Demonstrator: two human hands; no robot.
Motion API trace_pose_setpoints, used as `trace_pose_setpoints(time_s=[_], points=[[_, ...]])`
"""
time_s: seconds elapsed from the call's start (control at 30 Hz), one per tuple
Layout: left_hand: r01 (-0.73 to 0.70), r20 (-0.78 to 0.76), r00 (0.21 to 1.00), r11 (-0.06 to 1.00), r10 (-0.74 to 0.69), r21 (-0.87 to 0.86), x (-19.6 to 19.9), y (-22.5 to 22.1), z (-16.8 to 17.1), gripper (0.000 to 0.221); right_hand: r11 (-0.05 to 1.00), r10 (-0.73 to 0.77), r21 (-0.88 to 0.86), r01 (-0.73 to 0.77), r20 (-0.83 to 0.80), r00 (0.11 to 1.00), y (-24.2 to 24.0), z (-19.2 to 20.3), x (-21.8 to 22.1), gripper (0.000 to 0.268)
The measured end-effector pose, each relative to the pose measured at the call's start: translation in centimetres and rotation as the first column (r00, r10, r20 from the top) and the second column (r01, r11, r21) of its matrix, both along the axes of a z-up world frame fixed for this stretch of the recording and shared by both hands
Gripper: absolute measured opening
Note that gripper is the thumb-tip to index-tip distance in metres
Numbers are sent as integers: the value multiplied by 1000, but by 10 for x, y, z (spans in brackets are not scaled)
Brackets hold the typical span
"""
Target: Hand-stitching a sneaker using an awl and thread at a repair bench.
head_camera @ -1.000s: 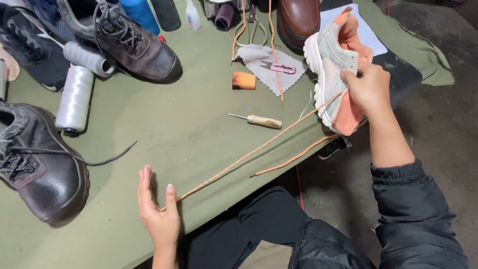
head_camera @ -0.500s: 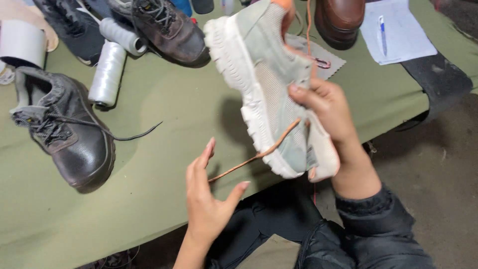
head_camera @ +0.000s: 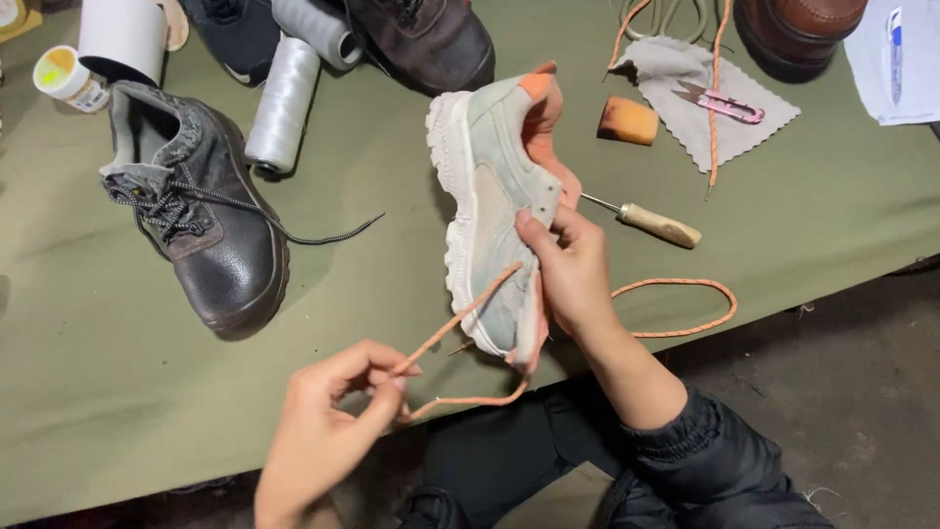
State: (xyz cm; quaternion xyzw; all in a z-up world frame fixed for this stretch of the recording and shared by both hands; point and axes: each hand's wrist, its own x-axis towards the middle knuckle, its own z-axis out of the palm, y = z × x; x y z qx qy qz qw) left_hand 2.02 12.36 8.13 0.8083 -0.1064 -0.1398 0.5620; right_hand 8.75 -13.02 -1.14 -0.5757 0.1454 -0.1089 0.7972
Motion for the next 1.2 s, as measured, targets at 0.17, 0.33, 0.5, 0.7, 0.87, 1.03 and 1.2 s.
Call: trace_pose_setpoints(time_s=[0.17,0.33,0.5,0.7,0.87,1.03,1.2], points=[[-202,332,943,766,-16,610,16,11,-41,32,631,131,-752,-192,-141,981,18,18,-1,40],[-387,505,821,910,266,151,6,-42,-44,35,680,384,-650,-340,-80,920,3,38,-13,34],[-369,723,676,915,142,166,8,-79,-45,46,757,281,-603,-252,-48,958,-30,20,-19,32],[-417,680,732,772,-28,481,22,-110,-65,76,632,359,-646,-428,-246,901,-28,9,-26,32],[-474,720,693,779,42,411,31,-104,-90,34,565,389,-673,-477,-293,874,-31,6,-24,27],[-503,742,653,820,151,275,43,-94,-97,11,571,345,-698,-432,-273,898,-28,7,-30,8],[-480,650,685,875,331,61,40,-81,-87,15,624,354,-685,-376,-181,918,-11,28,-60,9]])
